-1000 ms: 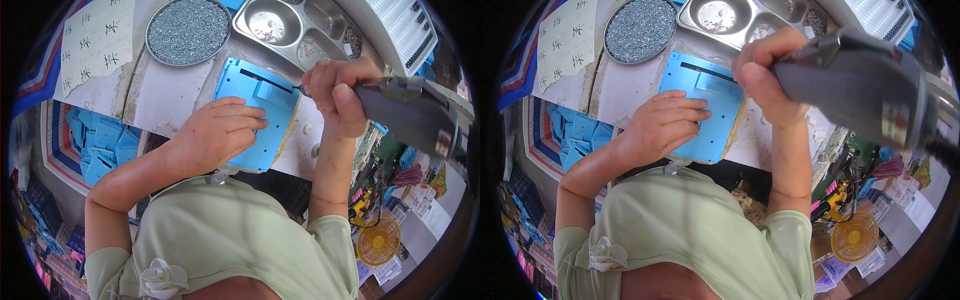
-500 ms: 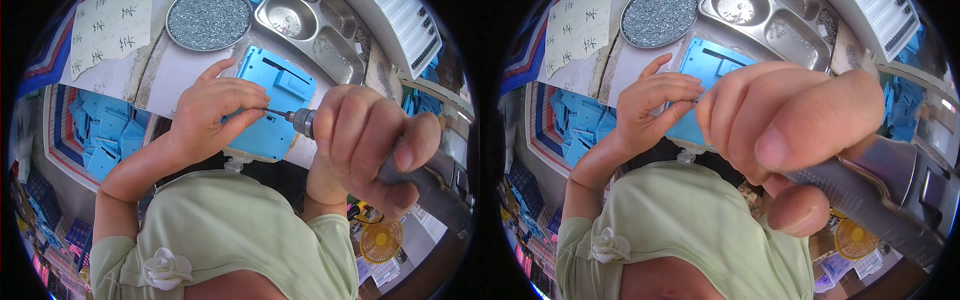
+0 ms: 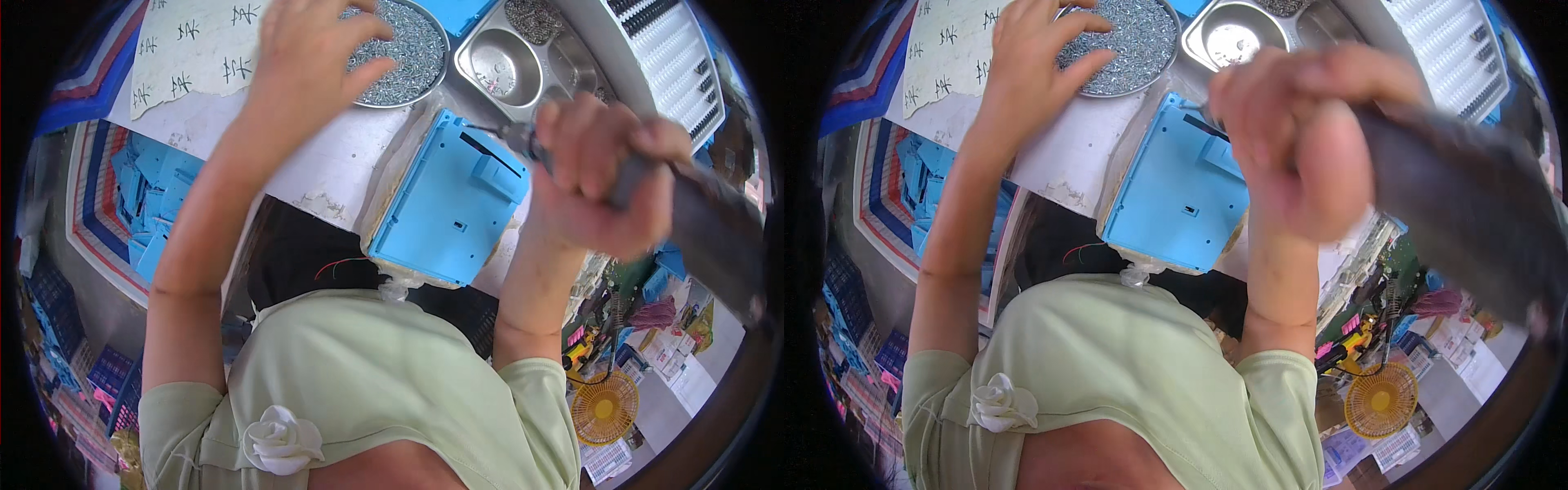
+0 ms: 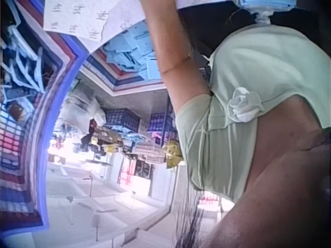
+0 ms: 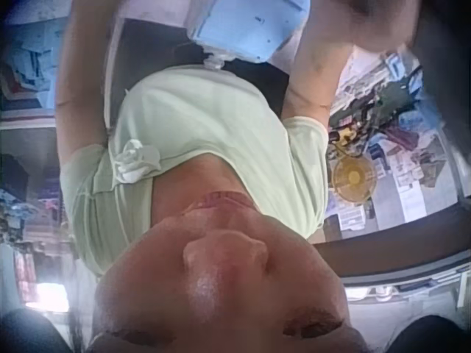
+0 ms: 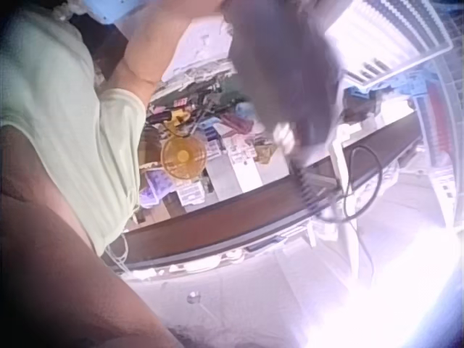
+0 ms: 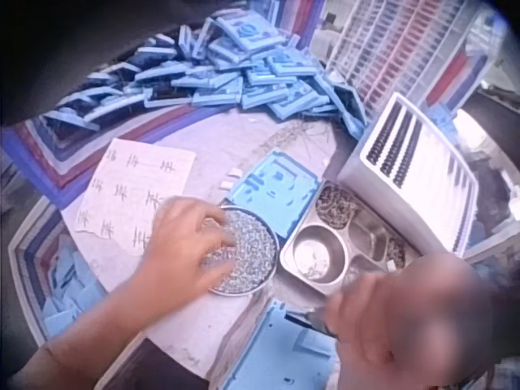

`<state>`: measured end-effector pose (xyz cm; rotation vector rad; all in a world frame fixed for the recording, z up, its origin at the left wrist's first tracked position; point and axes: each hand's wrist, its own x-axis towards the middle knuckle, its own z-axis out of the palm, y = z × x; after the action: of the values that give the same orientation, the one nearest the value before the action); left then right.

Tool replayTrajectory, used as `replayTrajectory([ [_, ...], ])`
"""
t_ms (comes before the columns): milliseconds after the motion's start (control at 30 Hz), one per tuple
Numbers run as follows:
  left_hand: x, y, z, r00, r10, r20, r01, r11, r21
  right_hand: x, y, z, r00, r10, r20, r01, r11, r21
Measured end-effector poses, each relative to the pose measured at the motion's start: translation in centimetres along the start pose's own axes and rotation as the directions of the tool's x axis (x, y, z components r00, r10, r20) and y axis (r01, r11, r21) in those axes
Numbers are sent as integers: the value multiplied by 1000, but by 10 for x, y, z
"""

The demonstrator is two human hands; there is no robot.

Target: Assembling and soldering components of a blue plastic electronic device.

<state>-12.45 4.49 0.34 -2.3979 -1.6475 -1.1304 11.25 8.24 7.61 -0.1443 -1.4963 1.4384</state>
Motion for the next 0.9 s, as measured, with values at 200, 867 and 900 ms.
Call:
replayTrajectory([
  [200, -11, -20, 13, 988, -111, 106, 92, 981, 171, 4, 37, -3, 998, -46, -49, 48, 999, 23],
  [867, -29, 31, -7, 989, -79, 126, 98, 983, -154, -12, 13, 18, 994, 112, 9, -111, 992, -58],
  [900, -31, 33, -7, 990, -77, 115, 97, 979, -182, -16, 19, 22, 991, 130, -16, -130, 984, -119],
])
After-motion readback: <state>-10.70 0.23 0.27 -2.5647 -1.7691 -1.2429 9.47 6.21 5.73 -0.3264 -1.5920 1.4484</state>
